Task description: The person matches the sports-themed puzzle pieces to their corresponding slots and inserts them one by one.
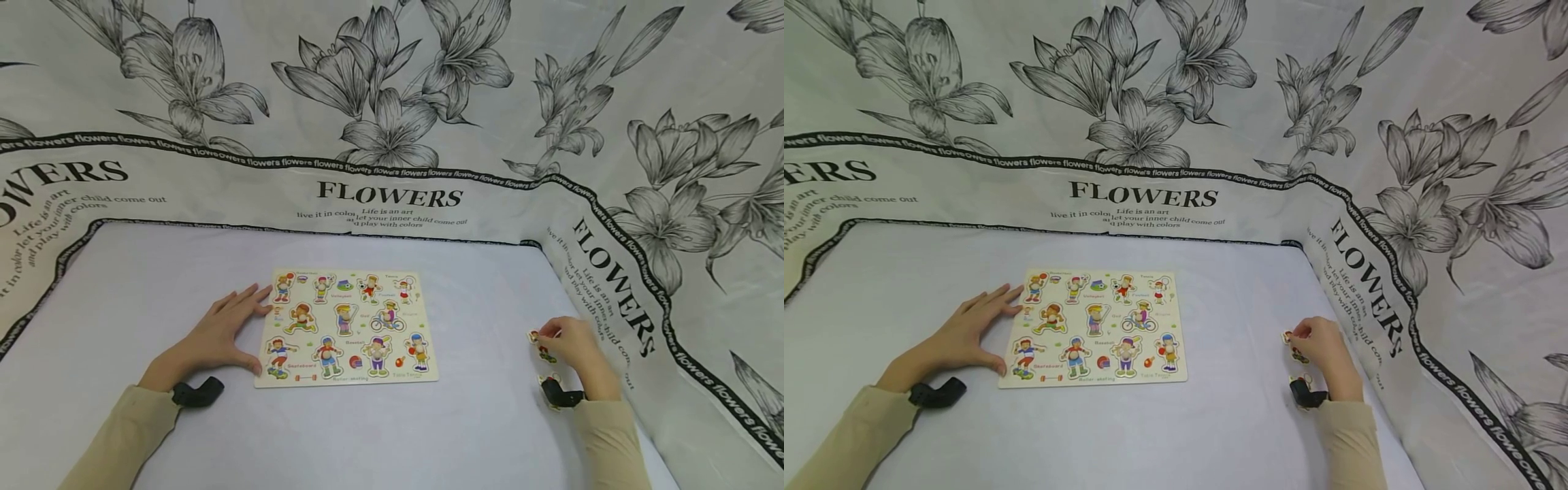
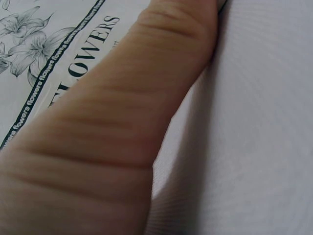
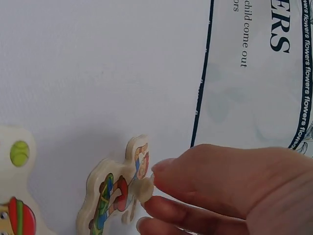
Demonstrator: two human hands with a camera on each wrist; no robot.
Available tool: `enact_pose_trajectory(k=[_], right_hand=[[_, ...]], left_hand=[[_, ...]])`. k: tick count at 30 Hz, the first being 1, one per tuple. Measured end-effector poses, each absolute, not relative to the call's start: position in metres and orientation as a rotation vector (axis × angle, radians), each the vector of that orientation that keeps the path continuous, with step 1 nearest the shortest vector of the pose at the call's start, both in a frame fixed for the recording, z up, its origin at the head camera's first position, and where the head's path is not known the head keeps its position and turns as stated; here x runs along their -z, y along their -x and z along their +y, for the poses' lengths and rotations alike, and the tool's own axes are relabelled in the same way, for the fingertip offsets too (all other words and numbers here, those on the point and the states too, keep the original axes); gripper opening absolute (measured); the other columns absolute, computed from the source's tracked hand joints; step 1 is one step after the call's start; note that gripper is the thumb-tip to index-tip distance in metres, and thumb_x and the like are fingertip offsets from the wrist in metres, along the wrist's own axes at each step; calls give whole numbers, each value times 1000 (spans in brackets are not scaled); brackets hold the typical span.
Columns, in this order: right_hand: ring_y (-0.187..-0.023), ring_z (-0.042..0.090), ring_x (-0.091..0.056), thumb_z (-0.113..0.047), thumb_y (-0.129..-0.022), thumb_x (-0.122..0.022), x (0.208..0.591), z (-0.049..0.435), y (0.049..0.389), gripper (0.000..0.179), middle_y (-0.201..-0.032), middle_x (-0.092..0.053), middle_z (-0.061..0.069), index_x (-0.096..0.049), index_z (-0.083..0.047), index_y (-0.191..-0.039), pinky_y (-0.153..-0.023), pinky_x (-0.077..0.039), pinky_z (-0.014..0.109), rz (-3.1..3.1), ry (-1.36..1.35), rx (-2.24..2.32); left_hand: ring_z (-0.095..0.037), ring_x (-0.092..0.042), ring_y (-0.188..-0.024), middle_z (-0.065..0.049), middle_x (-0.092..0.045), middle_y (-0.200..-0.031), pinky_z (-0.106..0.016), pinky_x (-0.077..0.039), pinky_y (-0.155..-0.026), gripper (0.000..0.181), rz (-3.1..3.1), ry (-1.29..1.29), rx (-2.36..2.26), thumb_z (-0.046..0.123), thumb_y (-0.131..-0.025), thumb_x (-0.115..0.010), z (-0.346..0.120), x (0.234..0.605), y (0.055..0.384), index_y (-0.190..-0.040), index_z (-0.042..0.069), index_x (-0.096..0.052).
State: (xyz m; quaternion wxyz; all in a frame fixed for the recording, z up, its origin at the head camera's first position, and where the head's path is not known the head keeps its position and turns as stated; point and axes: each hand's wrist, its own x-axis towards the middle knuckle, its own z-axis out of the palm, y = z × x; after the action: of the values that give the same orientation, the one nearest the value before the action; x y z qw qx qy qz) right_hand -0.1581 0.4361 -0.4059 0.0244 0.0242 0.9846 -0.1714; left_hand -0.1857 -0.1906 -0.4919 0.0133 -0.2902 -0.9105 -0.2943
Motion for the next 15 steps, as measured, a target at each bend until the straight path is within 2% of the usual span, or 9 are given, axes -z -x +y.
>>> enact_pose_trajectory(k=[8,15], right_hand=[[-63,18,-52,-8,-78,-71,414,440,162,9,-69,-62,3,-69,0,-81,-53,-44,31,2994,-218,557],[-62,16,-53,-7,-77,-73,417,441,162,11,-69,-63,3,-68,2,-82,-54,-45,31,2977,-239,626]], left_hand=[[-37,-15,-150,-10,-28,-162,-58,-11,-118,120,-2834,905,917,75,-50,-81,-190,492,186,-142,6,-48],[-37,-15,-150,-10,-28,-162,-57,-11,-118,120,-2838,897,918,75,-50,-81,-191,492,186,-142,6,-48]])
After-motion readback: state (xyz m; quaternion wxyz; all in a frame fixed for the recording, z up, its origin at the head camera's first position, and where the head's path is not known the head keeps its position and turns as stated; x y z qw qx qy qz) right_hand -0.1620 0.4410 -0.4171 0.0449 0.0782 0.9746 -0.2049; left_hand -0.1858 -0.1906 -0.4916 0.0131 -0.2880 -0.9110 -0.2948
